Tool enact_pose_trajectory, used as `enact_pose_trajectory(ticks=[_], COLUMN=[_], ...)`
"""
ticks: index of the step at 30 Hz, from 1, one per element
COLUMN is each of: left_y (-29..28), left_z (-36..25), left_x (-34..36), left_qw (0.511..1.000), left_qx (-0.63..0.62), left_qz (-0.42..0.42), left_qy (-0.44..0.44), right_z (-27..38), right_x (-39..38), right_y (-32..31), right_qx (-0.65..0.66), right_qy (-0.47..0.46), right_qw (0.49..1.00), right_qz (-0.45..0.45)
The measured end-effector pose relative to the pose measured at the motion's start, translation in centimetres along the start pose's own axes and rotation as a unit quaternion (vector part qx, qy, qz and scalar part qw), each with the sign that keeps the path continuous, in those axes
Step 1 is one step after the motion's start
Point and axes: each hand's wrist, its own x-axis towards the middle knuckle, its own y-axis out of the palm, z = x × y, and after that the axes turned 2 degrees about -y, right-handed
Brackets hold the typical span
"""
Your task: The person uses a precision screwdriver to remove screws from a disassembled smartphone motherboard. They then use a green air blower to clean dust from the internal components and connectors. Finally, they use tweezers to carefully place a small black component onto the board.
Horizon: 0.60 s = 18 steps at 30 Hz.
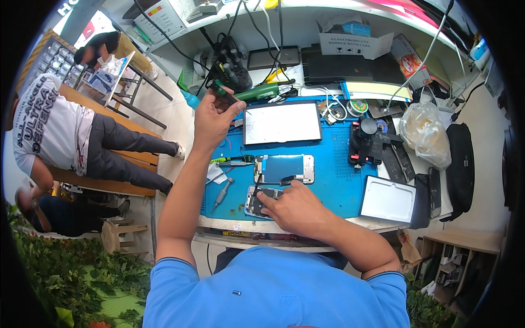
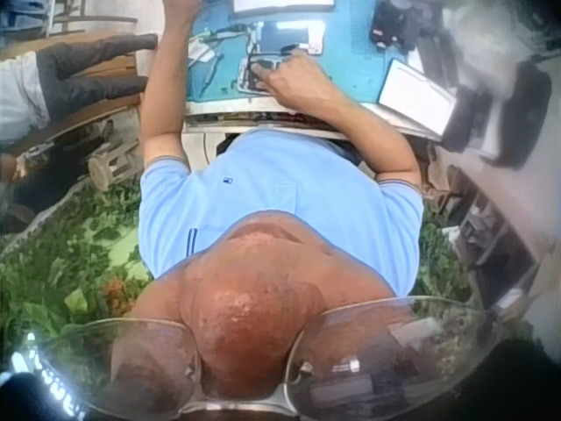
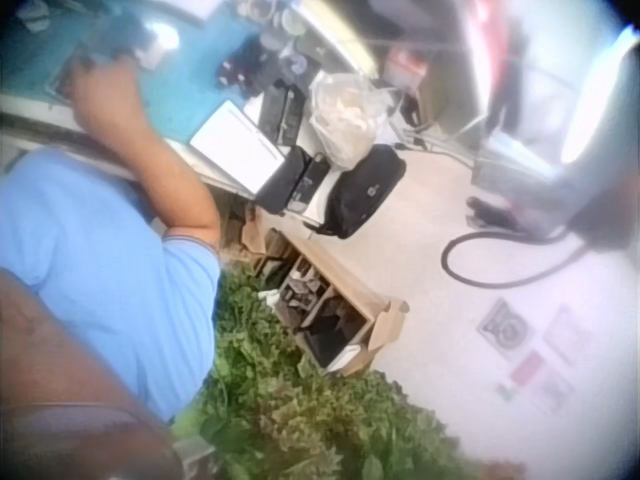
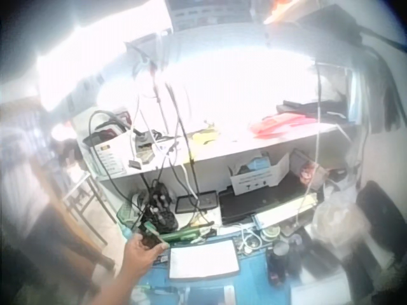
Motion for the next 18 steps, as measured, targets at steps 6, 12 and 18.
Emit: enact_pose_trajectory(ticks=[6,12,18], left_y=[1.2,2.2,2.0], left_z=[0.2,-0.7,-0.7], left_x=[0.5,-0.5,-0.8], left_qw=[0.999,0.995,0.988], left_qx=[0.043,0.090,0.149], left_qz=[0.001,-0.002,0.010], left_qy=[0.007,0.034,0.046], right_z=[0.2,0.1,0.2], right_x=[0.0,0.0,0.0], right_y=[-0.2,0.2,0.0], right_qx=[0.005,0.004,0.007], right_qy=[0.004,0.005,0.006], right_qw=[1.000,1.000,1.000], right_qz=[0.002,0.005,0.012])
